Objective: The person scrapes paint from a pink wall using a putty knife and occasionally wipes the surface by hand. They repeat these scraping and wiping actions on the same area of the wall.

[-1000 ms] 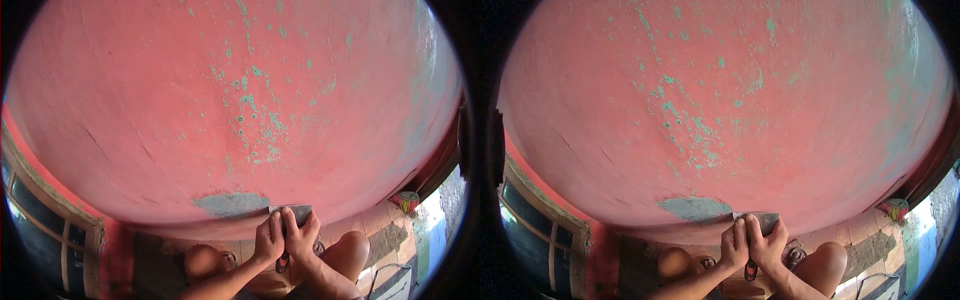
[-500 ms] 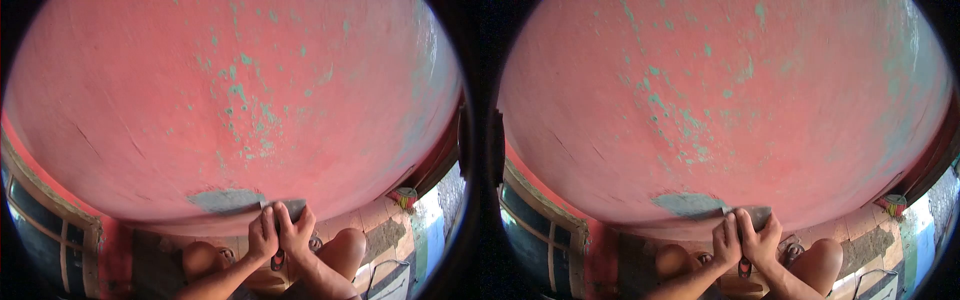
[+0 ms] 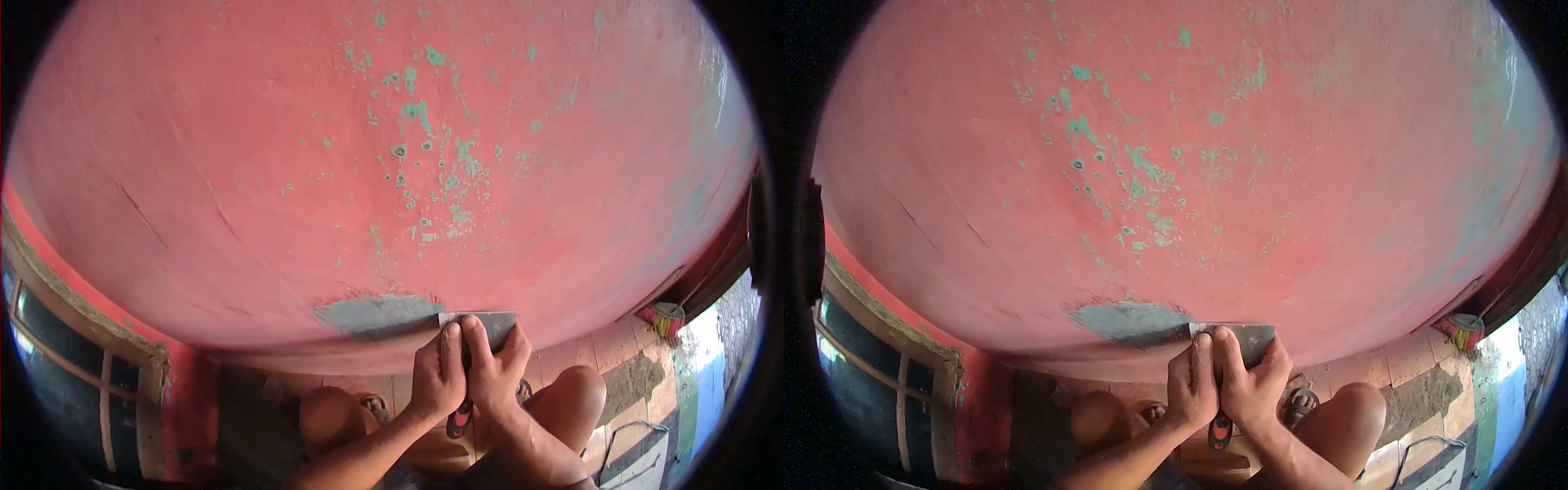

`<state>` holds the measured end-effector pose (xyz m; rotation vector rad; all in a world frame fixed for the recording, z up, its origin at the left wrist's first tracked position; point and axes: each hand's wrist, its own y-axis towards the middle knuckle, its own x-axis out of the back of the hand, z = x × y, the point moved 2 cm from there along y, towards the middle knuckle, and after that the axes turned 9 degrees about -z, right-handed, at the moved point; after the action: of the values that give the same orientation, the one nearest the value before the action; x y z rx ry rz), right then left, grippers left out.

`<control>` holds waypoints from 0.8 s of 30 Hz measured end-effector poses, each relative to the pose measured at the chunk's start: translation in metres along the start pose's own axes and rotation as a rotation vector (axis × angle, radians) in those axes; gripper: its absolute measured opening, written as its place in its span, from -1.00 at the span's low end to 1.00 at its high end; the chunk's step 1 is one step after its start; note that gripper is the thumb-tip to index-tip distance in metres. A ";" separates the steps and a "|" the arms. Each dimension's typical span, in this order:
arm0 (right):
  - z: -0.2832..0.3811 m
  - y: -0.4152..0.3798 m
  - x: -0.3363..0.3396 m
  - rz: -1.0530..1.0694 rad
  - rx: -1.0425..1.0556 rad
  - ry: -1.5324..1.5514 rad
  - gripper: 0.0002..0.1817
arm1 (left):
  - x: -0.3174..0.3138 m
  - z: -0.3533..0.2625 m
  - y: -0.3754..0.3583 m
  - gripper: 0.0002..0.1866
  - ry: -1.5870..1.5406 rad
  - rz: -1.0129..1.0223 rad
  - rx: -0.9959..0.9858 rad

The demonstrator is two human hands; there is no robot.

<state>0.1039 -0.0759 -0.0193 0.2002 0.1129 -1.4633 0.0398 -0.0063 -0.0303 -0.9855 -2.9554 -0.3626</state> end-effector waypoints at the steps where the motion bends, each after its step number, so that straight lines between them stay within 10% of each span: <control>1: -0.007 -0.001 0.006 0.017 0.070 -0.150 -0.75 | -0.001 0.008 -0.002 -0.53 0.017 -0.012 -0.017; 24: -0.005 0.000 0.005 0.056 0.033 -0.124 -0.76 | -0.010 0.031 -0.007 -0.55 -0.029 -0.044 0.069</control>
<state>0.1047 -0.0797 -0.0253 0.1376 -0.0170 -1.4191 0.0453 -0.0109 -0.0628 -0.9284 -2.9973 -0.2467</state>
